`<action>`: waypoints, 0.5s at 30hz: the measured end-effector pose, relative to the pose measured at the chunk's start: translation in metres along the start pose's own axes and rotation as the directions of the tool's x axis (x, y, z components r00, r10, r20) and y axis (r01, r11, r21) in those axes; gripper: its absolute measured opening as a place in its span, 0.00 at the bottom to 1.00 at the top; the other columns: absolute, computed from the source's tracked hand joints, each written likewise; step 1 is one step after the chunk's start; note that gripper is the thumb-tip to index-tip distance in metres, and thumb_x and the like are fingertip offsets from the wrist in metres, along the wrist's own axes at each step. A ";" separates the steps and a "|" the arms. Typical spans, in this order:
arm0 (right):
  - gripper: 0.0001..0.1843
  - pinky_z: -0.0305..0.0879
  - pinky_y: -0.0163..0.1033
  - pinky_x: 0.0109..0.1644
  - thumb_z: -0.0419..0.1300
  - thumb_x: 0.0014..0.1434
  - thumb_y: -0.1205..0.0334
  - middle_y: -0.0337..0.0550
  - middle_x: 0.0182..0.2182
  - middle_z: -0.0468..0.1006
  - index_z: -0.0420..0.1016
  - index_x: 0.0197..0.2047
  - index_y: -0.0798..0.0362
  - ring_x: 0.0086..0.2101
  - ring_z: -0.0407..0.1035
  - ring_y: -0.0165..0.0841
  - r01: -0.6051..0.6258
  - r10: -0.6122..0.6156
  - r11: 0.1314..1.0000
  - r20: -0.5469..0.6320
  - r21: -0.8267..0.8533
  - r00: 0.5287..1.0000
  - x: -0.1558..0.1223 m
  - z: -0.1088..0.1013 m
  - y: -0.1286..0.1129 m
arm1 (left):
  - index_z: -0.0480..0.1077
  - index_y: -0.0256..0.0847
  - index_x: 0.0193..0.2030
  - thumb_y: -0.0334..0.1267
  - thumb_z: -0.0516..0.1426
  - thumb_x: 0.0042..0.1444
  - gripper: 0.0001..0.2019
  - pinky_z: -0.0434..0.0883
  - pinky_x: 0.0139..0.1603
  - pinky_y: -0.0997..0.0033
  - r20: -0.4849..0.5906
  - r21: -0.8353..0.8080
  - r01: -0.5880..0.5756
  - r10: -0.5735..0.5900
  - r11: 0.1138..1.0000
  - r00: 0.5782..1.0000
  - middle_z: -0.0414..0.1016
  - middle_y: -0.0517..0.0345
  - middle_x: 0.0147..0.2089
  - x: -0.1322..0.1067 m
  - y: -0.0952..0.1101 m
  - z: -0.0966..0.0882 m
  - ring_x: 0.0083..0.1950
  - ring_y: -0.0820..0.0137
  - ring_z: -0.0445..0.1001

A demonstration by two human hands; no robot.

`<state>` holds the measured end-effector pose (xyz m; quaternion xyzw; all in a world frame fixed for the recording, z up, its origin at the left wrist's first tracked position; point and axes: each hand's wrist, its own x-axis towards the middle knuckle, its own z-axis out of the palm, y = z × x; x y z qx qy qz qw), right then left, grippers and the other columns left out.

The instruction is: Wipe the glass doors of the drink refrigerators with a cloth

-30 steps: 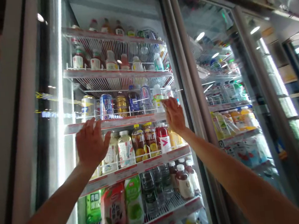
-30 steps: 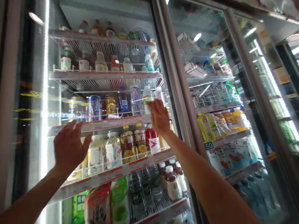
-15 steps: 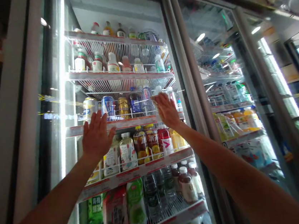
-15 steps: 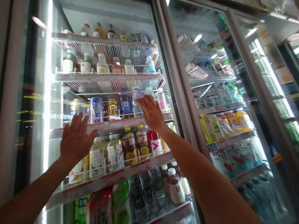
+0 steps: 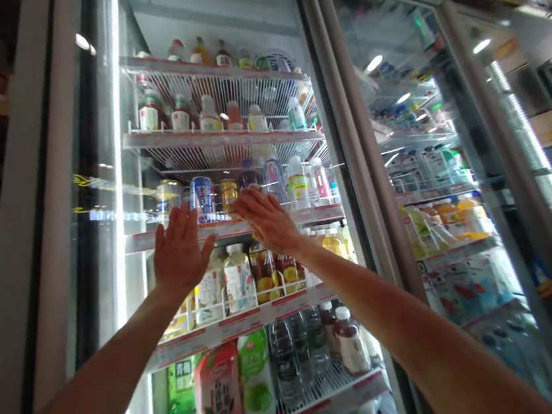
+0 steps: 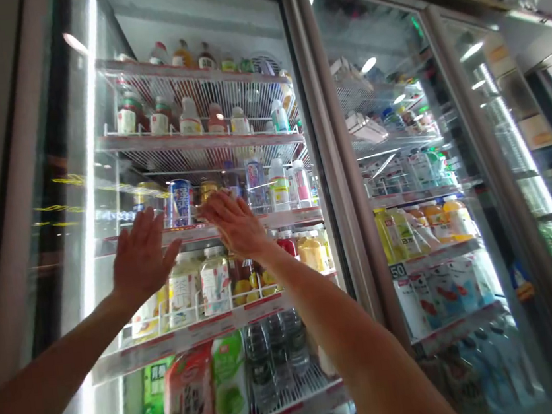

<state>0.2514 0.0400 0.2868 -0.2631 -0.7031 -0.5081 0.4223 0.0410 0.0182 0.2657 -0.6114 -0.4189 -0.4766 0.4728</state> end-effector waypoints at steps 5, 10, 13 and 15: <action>0.27 0.45 0.54 0.66 0.43 0.64 0.64 0.39 0.65 0.54 0.54 0.65 0.46 0.66 0.41 0.37 -0.356 0.354 0.934 -0.153 0.015 0.923 -0.026 -0.005 0.052 | 0.51 0.30 0.66 0.51 0.38 0.61 0.32 0.44 0.68 0.50 0.011 -0.008 -0.009 0.009 1.000 1.000 0.47 0.42 0.69 -0.003 -0.001 0.000 0.71 0.58 0.44; 0.28 0.48 0.61 0.64 0.42 0.62 0.65 0.45 0.64 0.56 0.55 0.65 0.50 0.65 0.42 0.44 -0.620 0.605 0.782 -0.328 0.072 0.725 -0.022 0.000 0.066 | 0.44 0.32 0.68 0.54 0.39 0.61 0.34 0.39 0.68 0.47 -0.037 -0.044 0.032 -0.034 0.998 0.999 0.44 0.42 0.70 -0.007 0.008 0.009 0.71 0.57 0.40; 0.27 0.48 0.53 0.66 0.43 0.62 0.65 0.39 0.65 0.54 0.55 0.65 0.48 0.66 0.39 0.39 -0.358 0.350 0.934 -0.202 -0.003 0.915 -0.009 0.004 0.022 | 0.43 0.31 0.68 0.54 0.38 0.61 0.35 0.38 0.68 0.47 -0.038 -0.043 0.030 -0.032 0.999 0.999 0.42 0.40 0.70 -0.008 0.011 0.011 0.72 0.57 0.38; 0.27 0.46 0.49 0.68 0.44 0.63 0.64 0.37 0.66 0.52 0.55 0.65 0.47 0.66 0.38 0.37 -0.169 0.167 0.986 -0.083 -0.015 0.982 -0.005 0.004 -0.002 | 0.43 0.31 0.68 0.54 0.38 0.61 0.35 0.38 0.68 0.47 -0.030 -0.043 0.027 -0.028 0.999 0.999 0.41 0.40 0.71 -0.009 0.011 0.010 0.72 0.57 0.38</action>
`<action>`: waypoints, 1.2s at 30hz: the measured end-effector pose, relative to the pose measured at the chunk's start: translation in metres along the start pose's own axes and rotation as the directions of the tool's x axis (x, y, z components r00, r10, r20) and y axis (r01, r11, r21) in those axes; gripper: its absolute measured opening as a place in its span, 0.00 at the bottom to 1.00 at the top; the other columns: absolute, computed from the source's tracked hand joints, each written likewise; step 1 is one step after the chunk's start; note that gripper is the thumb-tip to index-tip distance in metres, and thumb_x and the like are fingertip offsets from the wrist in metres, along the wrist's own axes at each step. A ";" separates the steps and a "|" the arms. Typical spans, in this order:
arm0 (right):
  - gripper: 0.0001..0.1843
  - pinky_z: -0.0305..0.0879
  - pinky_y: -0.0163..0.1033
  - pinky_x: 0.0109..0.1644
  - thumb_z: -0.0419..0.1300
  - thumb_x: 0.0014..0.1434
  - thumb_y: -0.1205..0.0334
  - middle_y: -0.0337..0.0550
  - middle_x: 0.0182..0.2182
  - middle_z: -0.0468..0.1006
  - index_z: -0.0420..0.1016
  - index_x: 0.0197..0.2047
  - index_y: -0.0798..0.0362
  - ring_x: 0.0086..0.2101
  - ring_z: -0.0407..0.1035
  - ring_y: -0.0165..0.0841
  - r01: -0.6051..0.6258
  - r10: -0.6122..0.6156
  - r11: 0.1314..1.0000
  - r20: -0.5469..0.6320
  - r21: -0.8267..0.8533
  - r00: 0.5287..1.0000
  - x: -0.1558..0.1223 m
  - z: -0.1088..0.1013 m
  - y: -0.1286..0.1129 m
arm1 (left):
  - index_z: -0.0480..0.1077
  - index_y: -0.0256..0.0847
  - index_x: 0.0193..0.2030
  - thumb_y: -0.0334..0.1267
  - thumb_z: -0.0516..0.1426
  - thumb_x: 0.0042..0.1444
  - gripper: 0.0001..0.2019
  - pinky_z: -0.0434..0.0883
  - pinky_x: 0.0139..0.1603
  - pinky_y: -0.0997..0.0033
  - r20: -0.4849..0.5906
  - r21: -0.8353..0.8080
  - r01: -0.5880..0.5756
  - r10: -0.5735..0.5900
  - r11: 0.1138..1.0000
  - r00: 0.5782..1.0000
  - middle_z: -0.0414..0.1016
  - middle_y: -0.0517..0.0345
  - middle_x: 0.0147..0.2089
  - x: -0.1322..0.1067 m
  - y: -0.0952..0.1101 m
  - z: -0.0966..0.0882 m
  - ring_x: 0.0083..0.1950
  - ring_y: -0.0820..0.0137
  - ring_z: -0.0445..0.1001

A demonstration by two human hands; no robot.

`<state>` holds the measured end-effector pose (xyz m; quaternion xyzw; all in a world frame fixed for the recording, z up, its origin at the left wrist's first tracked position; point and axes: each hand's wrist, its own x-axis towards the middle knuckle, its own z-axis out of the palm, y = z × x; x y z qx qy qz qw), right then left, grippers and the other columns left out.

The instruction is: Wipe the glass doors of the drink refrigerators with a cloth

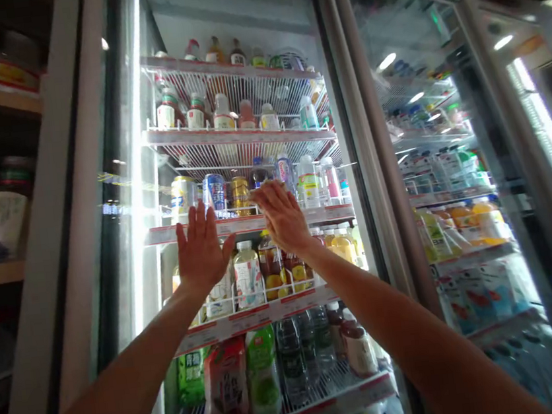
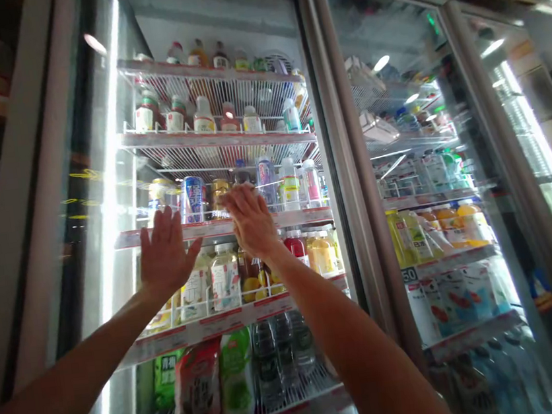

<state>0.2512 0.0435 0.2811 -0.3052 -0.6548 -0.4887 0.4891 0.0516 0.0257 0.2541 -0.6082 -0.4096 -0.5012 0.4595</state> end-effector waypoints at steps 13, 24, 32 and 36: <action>0.28 0.47 0.58 0.65 0.43 0.61 0.67 0.45 0.65 0.53 0.58 0.64 0.52 0.66 0.40 0.44 -0.336 0.341 0.940 -0.159 0.053 0.927 0.001 -0.003 0.043 | 0.42 0.33 0.69 0.54 0.39 0.61 0.35 0.39 0.68 0.47 -0.031 0.023 -0.014 0.015 1.000 0.999 0.43 0.42 0.70 -0.003 -0.002 0.002 0.71 0.57 0.39; 0.26 0.47 0.59 0.64 0.43 0.62 0.66 0.47 0.65 0.55 0.57 0.64 0.52 0.65 0.44 0.44 -0.411 0.406 0.911 -0.120 -0.022 0.906 -0.032 -0.018 0.071 | 0.42 0.32 0.68 0.54 0.39 0.61 0.35 0.39 0.68 0.48 -0.032 0.013 -0.015 0.015 1.000 0.999 0.42 0.41 0.70 -0.003 -0.003 0.002 0.71 0.57 0.39; 0.28 0.47 0.52 0.67 0.47 0.60 0.67 0.39 0.65 0.53 0.57 0.64 0.47 0.66 0.39 0.39 -0.023 0.022 0.998 0.020 0.061 1.000 -0.025 -0.005 0.001 | 0.43 0.34 0.68 0.53 0.39 0.61 0.34 0.40 0.68 0.48 -0.020 0.029 -0.005 0.005 1.000 1.000 0.43 0.43 0.70 -0.006 -0.003 0.001 0.71 0.59 0.39; 0.28 0.46 0.52 0.66 0.47 0.60 0.67 0.39 0.65 0.56 0.57 0.64 0.46 0.66 0.42 0.37 0.012 -0.013 0.998 0.023 0.056 1.000 -0.040 -0.009 0.020 | 0.45 0.34 0.68 0.52 0.40 0.61 0.33 0.41 0.68 0.48 0.011 0.034 -0.020 0.020 0.999 1.000 0.44 0.43 0.70 -0.011 -0.006 0.000 0.71 0.58 0.40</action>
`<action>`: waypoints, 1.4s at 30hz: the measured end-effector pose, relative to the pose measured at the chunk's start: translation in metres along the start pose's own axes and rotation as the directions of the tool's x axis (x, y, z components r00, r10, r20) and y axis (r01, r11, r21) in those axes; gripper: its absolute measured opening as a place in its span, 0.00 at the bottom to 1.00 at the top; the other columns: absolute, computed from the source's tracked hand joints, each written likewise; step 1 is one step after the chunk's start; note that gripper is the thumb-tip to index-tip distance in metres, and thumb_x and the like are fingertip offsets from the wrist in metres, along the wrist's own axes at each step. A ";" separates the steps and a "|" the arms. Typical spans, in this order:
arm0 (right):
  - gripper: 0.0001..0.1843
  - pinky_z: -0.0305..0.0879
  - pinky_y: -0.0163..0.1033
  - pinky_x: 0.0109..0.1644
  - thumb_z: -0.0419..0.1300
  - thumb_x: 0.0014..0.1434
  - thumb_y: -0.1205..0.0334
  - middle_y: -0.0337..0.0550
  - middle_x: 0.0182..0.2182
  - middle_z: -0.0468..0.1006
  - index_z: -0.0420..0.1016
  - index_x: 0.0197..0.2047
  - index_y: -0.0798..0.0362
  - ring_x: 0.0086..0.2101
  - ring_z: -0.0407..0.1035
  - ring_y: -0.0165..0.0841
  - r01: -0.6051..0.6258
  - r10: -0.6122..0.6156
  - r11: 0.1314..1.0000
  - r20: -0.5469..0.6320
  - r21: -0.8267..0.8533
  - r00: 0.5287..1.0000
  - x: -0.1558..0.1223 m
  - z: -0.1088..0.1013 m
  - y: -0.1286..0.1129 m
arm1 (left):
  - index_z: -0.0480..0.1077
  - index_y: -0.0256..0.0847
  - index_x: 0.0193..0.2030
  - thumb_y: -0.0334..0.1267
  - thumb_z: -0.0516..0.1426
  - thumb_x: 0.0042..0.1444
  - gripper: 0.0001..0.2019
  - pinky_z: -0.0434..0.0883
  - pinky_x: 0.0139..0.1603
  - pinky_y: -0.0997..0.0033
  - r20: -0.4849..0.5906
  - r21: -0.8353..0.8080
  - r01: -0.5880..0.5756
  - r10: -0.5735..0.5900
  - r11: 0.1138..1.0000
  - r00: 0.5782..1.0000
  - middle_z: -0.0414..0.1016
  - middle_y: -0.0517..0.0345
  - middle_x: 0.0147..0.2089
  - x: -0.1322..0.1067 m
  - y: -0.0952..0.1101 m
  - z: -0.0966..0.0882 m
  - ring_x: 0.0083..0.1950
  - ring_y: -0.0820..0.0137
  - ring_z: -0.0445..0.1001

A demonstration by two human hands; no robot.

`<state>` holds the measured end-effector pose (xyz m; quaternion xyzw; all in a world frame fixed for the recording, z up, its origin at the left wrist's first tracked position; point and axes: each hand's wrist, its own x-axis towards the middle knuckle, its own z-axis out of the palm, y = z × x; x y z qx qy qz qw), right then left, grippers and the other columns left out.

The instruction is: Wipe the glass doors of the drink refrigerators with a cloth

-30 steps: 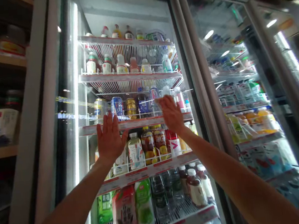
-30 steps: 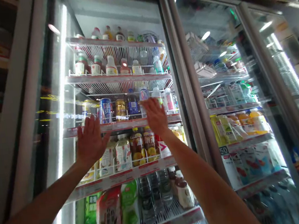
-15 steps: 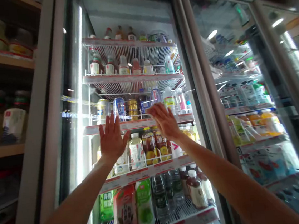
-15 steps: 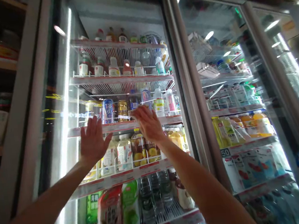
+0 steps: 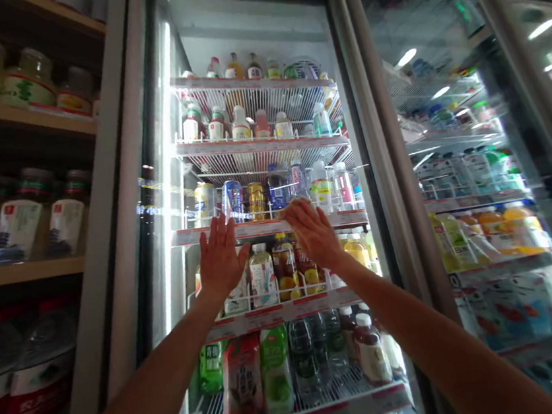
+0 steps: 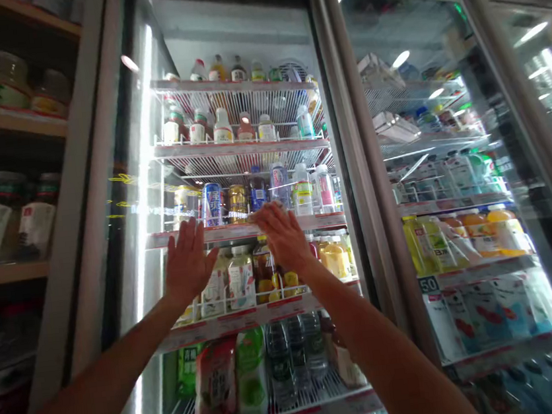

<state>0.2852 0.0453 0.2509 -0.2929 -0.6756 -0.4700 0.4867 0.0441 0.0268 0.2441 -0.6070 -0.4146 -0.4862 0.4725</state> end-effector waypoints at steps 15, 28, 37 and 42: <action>0.26 0.47 0.50 0.67 0.45 0.62 0.66 0.37 0.65 0.56 0.57 0.64 0.46 0.66 0.41 0.35 0.066 -0.066 0.998 0.010 -0.011 0.998 0.002 0.001 -0.009 | 0.50 0.35 0.67 0.50 0.41 0.61 0.31 0.44 0.68 0.50 0.011 0.006 -0.035 0.035 0.999 0.999 0.48 0.44 0.69 0.000 -0.007 -0.004 0.71 0.59 0.43; 0.27 0.43 0.48 0.68 0.45 0.62 0.64 0.38 0.66 0.53 0.56 0.65 0.48 0.66 0.40 0.36 0.006 -0.005 0.999 0.015 -0.049 1.000 0.010 0.003 -0.005 | 0.51 0.32 0.66 0.48 0.45 0.60 0.31 0.41 0.69 0.48 -0.055 -0.076 0.025 -0.029 0.997 0.998 0.47 0.42 0.69 0.015 0.009 0.005 0.71 0.57 0.43; 0.29 0.45 0.60 0.64 0.42 0.62 0.64 0.48 0.66 0.51 0.52 0.66 0.54 0.66 0.39 0.46 -0.487 0.480 0.873 -0.237 0.031 0.845 0.014 0.001 0.037 | 0.50 0.33 0.66 0.49 0.43 0.61 0.31 0.41 0.68 0.47 -0.078 -0.069 -0.002 -0.003 0.998 0.997 0.48 0.41 0.69 0.012 0.007 0.008 0.71 0.57 0.43; 0.28 0.43 0.50 0.68 0.46 0.62 0.63 0.39 0.66 0.53 0.53 0.66 0.49 0.66 0.38 0.37 -0.015 0.015 1.000 -0.005 0.002 1.000 0.015 0.008 -0.018 | 0.49 0.33 0.67 0.49 0.44 0.61 0.31 0.41 0.68 0.47 -0.077 -0.071 -0.013 0.007 0.997 0.997 0.47 0.42 0.69 0.013 0.006 0.007 0.71 0.57 0.43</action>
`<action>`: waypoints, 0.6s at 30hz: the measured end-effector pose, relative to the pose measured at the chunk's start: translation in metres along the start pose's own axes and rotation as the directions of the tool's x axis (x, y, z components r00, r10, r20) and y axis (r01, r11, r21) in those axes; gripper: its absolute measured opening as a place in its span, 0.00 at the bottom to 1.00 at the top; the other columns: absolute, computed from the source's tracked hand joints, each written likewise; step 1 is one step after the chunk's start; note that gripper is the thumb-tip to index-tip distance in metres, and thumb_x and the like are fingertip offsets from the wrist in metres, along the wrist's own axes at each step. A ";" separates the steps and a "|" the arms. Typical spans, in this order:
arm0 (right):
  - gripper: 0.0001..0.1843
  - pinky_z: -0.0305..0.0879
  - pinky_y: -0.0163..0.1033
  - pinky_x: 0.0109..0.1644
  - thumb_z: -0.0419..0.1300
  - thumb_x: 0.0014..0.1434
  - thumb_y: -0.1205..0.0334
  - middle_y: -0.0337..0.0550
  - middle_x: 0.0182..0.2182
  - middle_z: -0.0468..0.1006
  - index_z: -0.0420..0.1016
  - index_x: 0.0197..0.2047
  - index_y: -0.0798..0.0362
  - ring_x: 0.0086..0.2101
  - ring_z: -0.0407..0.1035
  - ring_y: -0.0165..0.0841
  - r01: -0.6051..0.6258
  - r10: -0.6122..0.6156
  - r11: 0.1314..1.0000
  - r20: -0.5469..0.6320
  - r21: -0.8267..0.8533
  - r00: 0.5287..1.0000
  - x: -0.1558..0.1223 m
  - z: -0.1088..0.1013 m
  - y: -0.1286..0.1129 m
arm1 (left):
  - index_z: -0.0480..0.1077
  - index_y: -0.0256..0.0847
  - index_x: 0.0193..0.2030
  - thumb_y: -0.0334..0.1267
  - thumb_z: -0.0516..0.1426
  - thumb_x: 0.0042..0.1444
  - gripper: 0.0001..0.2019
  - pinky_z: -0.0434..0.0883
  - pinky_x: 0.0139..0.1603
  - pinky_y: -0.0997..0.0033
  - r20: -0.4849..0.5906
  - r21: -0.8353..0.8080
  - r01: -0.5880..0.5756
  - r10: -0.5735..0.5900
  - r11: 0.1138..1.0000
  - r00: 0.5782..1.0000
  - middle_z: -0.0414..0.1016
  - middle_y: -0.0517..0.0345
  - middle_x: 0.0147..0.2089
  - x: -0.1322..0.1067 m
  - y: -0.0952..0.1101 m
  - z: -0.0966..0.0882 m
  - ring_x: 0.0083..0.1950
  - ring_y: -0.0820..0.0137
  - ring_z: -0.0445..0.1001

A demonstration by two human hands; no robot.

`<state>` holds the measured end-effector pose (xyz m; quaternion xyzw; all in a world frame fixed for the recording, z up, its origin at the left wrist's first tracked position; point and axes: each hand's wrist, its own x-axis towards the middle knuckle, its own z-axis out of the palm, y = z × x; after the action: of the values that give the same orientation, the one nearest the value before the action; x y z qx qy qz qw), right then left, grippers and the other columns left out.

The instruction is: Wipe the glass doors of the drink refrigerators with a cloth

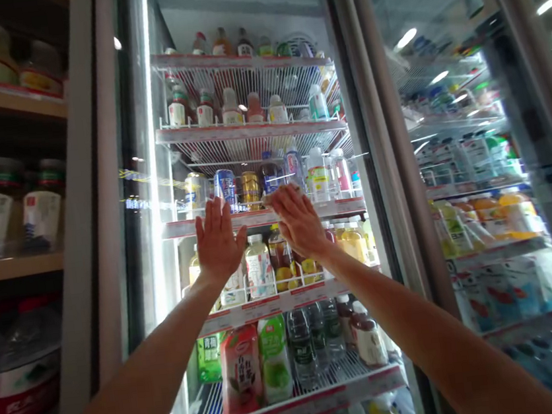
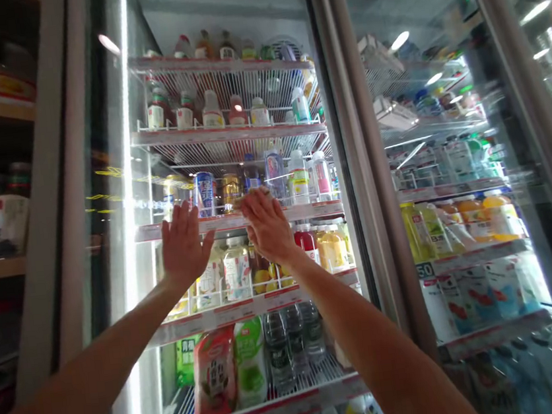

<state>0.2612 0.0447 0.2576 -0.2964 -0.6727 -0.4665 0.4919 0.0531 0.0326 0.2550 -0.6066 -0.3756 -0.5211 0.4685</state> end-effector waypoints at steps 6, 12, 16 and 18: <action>0.26 0.45 0.56 0.66 0.41 0.63 0.63 0.44 0.65 0.55 0.57 0.64 0.52 0.65 0.42 0.40 -0.324 0.318 0.945 -0.133 -0.031 0.939 -0.022 -0.019 0.067 | 0.49 0.34 0.66 0.49 0.44 0.61 0.30 0.43 0.68 0.47 0.023 0.011 -0.018 0.018 1.000 1.000 0.48 0.42 0.69 0.000 -0.003 -0.001 0.71 0.57 0.43; 0.28 0.45 0.57 0.66 0.42 0.62 0.64 0.45 0.65 0.54 0.54 0.65 0.53 0.66 0.40 0.42 -0.438 0.439 0.897 -0.222 0.058 0.870 -0.001 -0.006 0.049 | 0.50 0.32 0.66 0.47 0.43 0.61 0.30 0.42 0.68 0.47 0.035 0.043 -0.003 0.001 0.999 0.999 0.46 0.42 0.69 -0.001 0.000 0.000 0.71 0.58 0.42; 0.26 0.43 0.48 0.68 0.45 0.62 0.64 0.38 0.65 0.55 0.59 0.63 0.50 0.66 0.39 0.36 0.009 -0.007 0.998 -0.038 0.060 0.999 0.008 0.008 -0.021 | 0.51 0.31 0.66 0.48 0.43 0.61 0.30 0.42 0.68 0.47 0.041 0.037 -0.006 0.004 0.999 0.999 0.46 0.41 0.69 0.000 0.000 -0.002 0.71 0.57 0.42; 0.25 0.43 0.46 0.68 0.44 0.63 0.64 0.38 0.64 0.56 0.61 0.62 0.51 0.66 0.41 0.34 0.080 -0.080 0.995 -0.005 0.052 0.997 0.004 0.008 -0.025 | 0.51 0.31 0.66 0.48 0.43 0.61 0.30 0.43 0.68 0.47 0.048 0.031 -0.001 -0.001 1.000 0.999 0.47 0.41 0.69 -0.001 0.000 -0.004 0.71 0.57 0.43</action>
<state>0.2358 0.0420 0.2523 -0.2555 -0.6953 -0.4687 0.4813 0.0516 0.0292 0.2546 -0.6117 -0.3946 -0.5006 0.4686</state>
